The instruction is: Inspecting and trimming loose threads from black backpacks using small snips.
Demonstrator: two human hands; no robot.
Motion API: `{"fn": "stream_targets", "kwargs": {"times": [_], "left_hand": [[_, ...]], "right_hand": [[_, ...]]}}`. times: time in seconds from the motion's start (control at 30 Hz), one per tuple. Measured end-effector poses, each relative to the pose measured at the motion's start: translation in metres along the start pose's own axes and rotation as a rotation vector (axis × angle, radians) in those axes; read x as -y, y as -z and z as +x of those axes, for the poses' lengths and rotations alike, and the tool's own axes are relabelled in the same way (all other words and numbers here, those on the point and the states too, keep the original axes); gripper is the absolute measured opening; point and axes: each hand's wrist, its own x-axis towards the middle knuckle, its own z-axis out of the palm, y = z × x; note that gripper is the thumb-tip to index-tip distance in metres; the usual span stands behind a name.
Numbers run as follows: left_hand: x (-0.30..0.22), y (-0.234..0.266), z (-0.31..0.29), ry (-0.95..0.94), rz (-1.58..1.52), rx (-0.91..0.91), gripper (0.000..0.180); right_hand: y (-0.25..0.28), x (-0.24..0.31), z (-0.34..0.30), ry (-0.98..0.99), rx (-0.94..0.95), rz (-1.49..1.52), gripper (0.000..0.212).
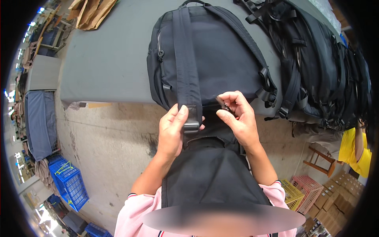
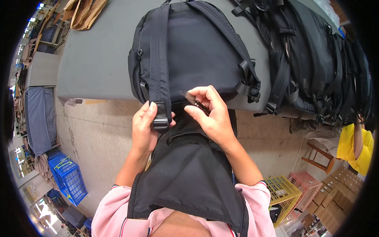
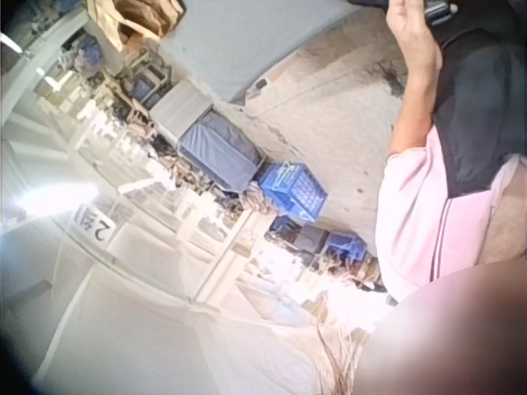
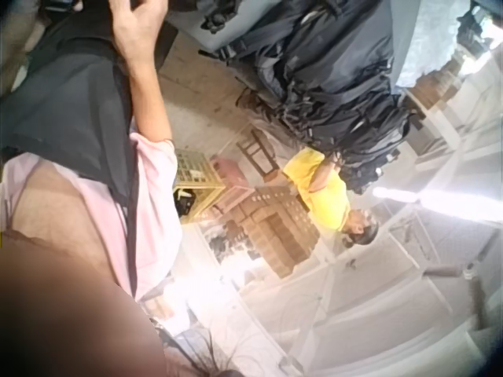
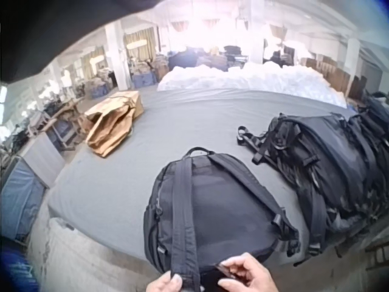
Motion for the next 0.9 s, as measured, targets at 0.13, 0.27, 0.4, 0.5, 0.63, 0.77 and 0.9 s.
{"fn": "stream_targets", "kwargs": {"times": [0.13,0.27,0.4,0.5,0.63,0.77,0.9], "left_hand": [[0.001,0.012,0.007,0.208,-0.236,-0.011,0.027],[0.008,0.016,0.011,0.293,-0.179,0.117,0.022],[0.003,0.015,0.006,0.285,-0.196,0.087,0.027],[-0.001,0.005,0.004,0.145,0.03,-0.016,0.032],[-0.018,0.012,0.0,0.231,-0.021,0.091,0.033],[-0.01,0.034,0.01,0.384,-0.553,0.314,0.041],[-0.009,0.033,0.011,0.317,-0.378,0.242,0.038]], "right_hand": [[-0.022,0.0,0.022,-0.126,0.037,0.218,0.029],[-0.025,-0.005,0.04,-0.495,0.183,0.683,0.033],[-0.022,-0.01,0.044,-0.573,0.261,0.791,0.036],[-0.024,-0.005,0.042,-0.538,0.243,0.792,0.039],[-0.028,-0.006,0.044,-0.55,0.234,0.84,0.035],[-0.036,-0.006,0.051,-0.583,0.408,0.925,0.034],[-0.047,-0.004,0.05,-0.535,0.308,0.918,0.023]]}}
